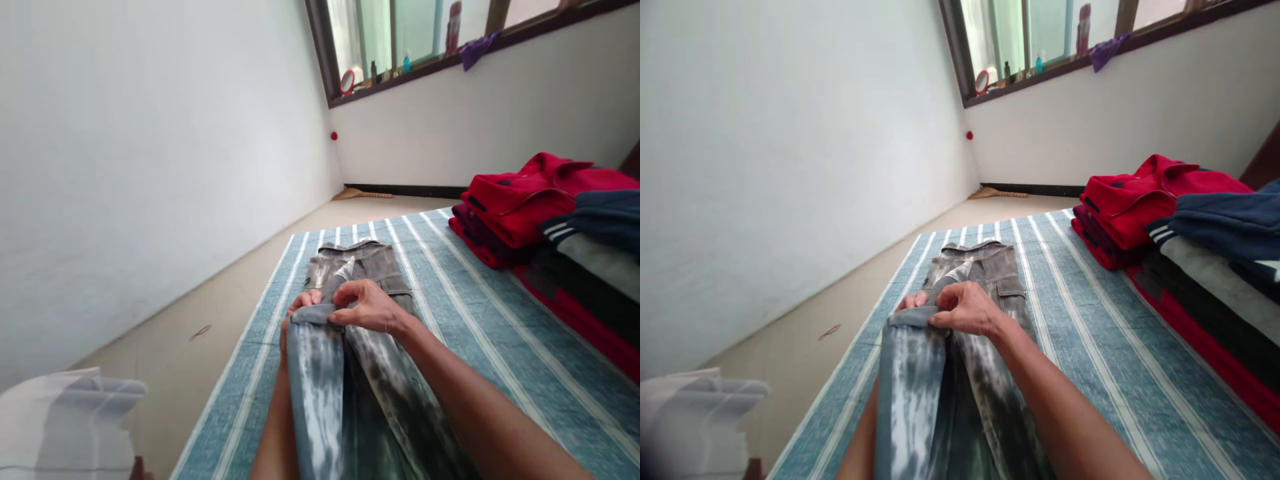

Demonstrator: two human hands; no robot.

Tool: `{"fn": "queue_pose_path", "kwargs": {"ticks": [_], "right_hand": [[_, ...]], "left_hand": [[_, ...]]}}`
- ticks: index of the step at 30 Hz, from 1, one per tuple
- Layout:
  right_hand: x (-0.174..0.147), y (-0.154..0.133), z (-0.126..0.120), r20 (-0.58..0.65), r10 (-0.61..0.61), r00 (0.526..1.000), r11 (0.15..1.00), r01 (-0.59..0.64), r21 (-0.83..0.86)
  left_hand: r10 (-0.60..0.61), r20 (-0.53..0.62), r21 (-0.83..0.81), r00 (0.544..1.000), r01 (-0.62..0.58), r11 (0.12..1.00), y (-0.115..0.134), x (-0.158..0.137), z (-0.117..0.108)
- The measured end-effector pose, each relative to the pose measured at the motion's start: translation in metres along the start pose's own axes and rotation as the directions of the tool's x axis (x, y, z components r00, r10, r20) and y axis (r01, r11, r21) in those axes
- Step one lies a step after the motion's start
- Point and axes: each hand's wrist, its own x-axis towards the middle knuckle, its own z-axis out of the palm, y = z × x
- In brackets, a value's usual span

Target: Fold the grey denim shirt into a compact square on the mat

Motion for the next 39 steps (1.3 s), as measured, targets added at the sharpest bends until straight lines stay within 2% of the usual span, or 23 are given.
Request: {"fn": "queue_pose_path", "kwargs": {"ticks": [7,14,18,22,29,32,36,39], "right_hand": [[0.003,-0.027,-0.001,0.030,-0.036,0.999,0.956,0.043,-0.290],[-0.003,-0.024,-0.003,0.028,-0.168,0.985,0.894,0.164,-0.417],[-0.012,-0.027,0.001,-0.009,-0.238,0.971,0.818,0.196,-0.540],[-0.018,-0.035,0.009,0.018,-0.340,0.940,0.735,0.278,-0.619],[-0.017,-0.042,0.013,0.028,-0.210,0.977,0.682,0.168,-0.711],[-0.019,-0.045,0.013,0.008,-0.200,0.980,0.661,0.141,-0.737],[-0.022,-0.053,0.012,0.030,-0.195,0.980,0.666,0.155,-0.730],[-0.022,-0.058,0.011,0.085,-0.185,0.979,0.613,0.182,-0.769]], "left_hand": [[-0.064,-0.020,0.022,0.998,0.064,0.998,0.005,-0.003,0.020],[-0.058,-0.067,0.064,0.996,0.063,0.996,0.007,-0.004,0.026],[-0.069,-0.051,0.084,0.996,0.073,0.994,0.009,-0.005,0.032],[-0.116,-0.033,0.107,0.993,0.119,0.987,0.011,-0.007,0.036],[-0.159,-0.041,0.137,0.986,0.163,0.977,0.006,-0.006,0.035],[-0.176,-0.050,0.147,0.983,0.182,0.972,0.005,-0.006,0.036],[-0.201,-0.071,0.167,0.977,0.211,0.963,0.005,-0.006,0.037],[-0.214,-0.091,0.179,0.973,0.228,0.957,0.003,-0.006,0.038]]}}
